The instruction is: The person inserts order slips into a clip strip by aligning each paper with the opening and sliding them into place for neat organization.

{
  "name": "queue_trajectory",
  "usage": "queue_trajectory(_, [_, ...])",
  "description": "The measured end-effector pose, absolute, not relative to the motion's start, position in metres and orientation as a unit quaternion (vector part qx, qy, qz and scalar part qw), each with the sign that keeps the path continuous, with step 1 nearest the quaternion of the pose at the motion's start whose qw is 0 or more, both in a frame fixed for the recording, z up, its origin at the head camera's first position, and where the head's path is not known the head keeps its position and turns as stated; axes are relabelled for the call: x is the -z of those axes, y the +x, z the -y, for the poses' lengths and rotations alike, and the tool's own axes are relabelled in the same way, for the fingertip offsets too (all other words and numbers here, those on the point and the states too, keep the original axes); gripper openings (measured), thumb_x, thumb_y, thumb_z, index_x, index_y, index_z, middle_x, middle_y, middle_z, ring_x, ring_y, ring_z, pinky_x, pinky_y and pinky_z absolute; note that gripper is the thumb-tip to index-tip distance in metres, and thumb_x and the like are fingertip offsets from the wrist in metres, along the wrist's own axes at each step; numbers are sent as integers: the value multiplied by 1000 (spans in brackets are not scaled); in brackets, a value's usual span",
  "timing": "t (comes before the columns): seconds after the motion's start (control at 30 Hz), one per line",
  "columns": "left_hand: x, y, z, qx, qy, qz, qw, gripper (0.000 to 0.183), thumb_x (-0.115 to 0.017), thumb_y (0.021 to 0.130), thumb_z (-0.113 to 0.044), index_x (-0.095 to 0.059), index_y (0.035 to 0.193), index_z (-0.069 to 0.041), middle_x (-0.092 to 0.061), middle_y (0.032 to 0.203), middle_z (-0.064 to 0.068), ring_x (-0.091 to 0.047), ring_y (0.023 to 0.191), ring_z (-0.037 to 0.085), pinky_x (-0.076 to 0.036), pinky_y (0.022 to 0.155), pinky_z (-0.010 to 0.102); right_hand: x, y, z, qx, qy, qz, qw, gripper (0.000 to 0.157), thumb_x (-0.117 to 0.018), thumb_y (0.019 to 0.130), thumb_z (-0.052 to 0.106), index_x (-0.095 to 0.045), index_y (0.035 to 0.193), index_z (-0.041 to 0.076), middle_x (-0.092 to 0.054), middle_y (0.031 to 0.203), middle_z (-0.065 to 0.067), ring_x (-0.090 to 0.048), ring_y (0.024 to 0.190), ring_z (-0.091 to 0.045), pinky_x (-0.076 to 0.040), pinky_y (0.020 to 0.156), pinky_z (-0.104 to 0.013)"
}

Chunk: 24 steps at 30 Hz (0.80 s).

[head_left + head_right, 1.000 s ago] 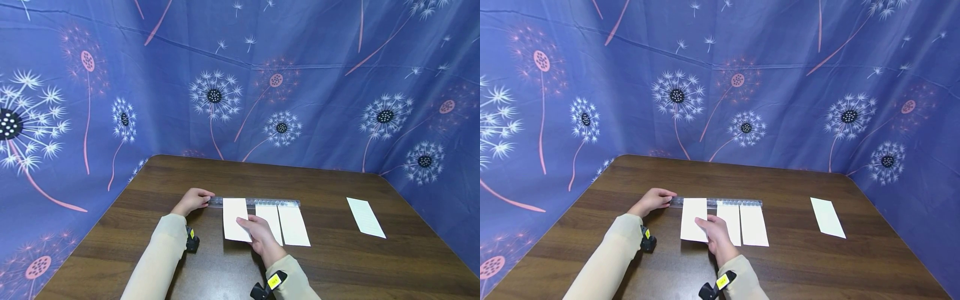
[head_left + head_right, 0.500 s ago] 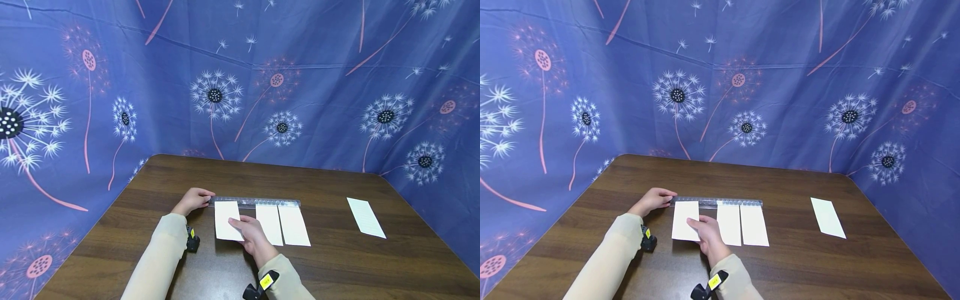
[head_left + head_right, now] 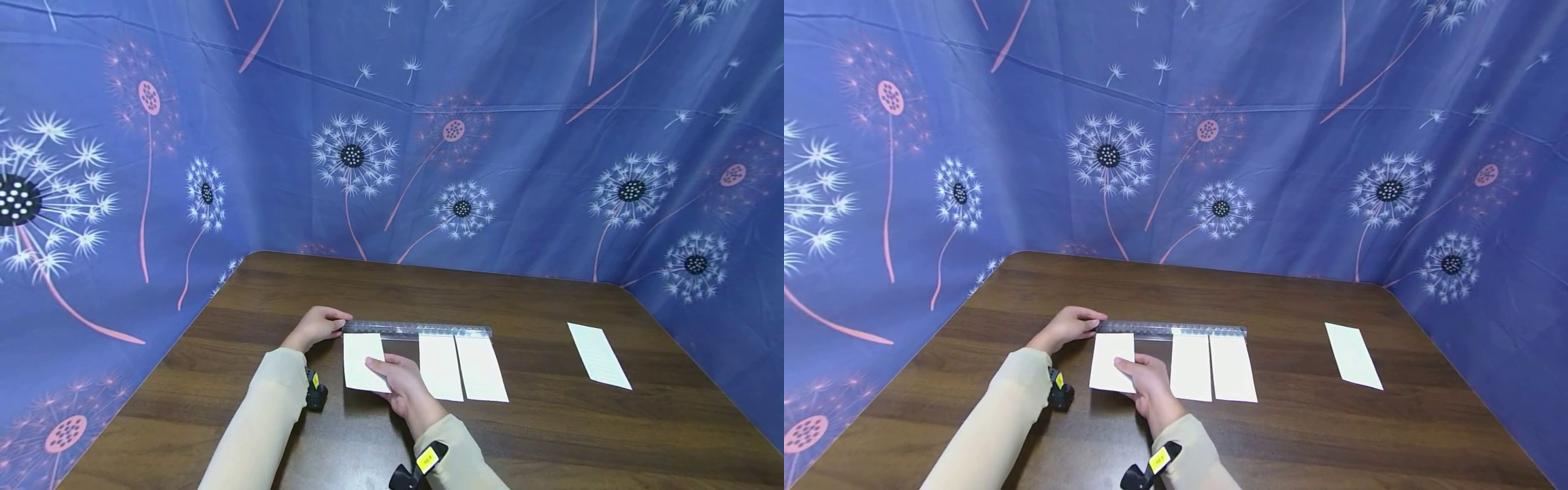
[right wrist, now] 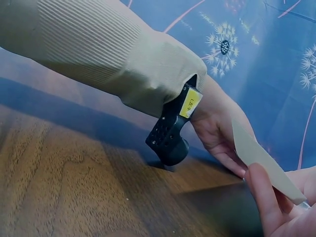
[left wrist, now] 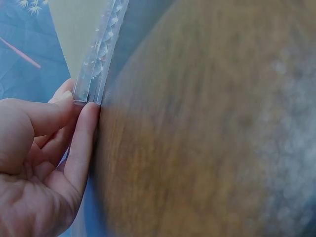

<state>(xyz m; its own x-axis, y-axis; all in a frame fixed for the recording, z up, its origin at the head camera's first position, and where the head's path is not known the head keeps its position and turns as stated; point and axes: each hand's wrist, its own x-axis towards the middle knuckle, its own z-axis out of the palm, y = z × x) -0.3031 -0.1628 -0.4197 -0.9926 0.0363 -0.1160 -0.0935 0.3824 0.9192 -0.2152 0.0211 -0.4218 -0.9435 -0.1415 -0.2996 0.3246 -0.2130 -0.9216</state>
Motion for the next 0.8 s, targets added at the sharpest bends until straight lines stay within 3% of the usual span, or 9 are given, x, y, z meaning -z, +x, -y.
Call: queue_trajectory(0.8, [422, -305, 165, -566, -10, -822, 63, 20, -57, 92, -2, -68, 108, 2, -62, 110, 14, -59, 88, 17, -54, 74, 28, 424, -224, -10, 789, 67, -596, 134, 34, -62, 87, 0, -50, 114, -17, -64, 80, -6, -63, 73, -15, -56, 70, -33])
